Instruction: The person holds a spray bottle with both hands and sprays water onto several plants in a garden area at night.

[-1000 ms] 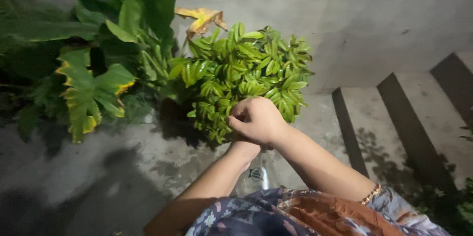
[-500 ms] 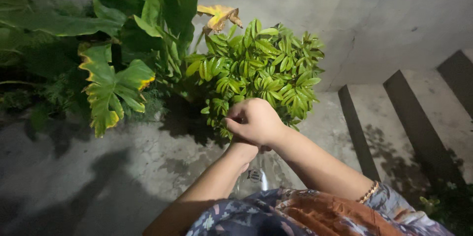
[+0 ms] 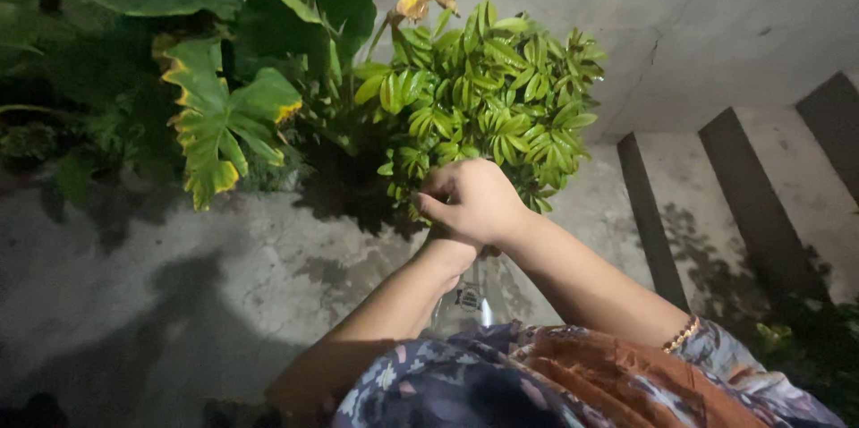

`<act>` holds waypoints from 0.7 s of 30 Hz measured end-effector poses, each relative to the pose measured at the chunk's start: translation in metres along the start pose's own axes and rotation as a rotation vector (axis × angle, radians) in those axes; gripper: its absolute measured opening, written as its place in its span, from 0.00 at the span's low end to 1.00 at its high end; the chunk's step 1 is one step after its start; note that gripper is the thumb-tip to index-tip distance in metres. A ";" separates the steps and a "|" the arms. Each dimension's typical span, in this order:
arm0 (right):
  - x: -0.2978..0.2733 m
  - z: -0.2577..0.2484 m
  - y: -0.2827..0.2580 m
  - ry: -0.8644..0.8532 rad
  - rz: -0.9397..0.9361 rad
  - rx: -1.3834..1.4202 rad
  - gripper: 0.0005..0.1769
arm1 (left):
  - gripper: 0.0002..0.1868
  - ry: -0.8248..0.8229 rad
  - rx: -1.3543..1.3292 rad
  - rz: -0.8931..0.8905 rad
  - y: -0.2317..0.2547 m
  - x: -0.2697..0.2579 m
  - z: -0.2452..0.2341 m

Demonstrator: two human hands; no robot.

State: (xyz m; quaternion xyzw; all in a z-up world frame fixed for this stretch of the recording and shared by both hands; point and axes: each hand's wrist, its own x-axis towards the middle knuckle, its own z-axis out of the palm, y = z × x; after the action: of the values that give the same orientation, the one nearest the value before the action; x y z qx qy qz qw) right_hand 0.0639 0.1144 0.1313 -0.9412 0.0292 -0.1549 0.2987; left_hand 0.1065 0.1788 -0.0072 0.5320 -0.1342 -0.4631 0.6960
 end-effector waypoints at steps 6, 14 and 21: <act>-0.011 0.020 -0.012 -0.026 0.063 -0.015 0.14 | 0.19 -0.053 0.085 -0.004 -0.003 -0.031 -0.009; -0.016 0.037 -0.031 -0.019 0.000 0.033 0.14 | 0.20 -0.016 -0.074 -0.079 -0.003 -0.056 -0.022; -0.013 0.051 -0.044 -0.022 0.024 0.025 0.14 | 0.20 -0.028 -0.094 -0.059 -0.003 -0.060 -0.040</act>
State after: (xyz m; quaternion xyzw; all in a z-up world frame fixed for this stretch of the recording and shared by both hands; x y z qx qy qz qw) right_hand 0.0660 0.1800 0.1137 -0.9387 0.0352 -0.1412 0.3125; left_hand 0.1003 0.2503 -0.0077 0.4960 -0.1064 -0.4965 0.7044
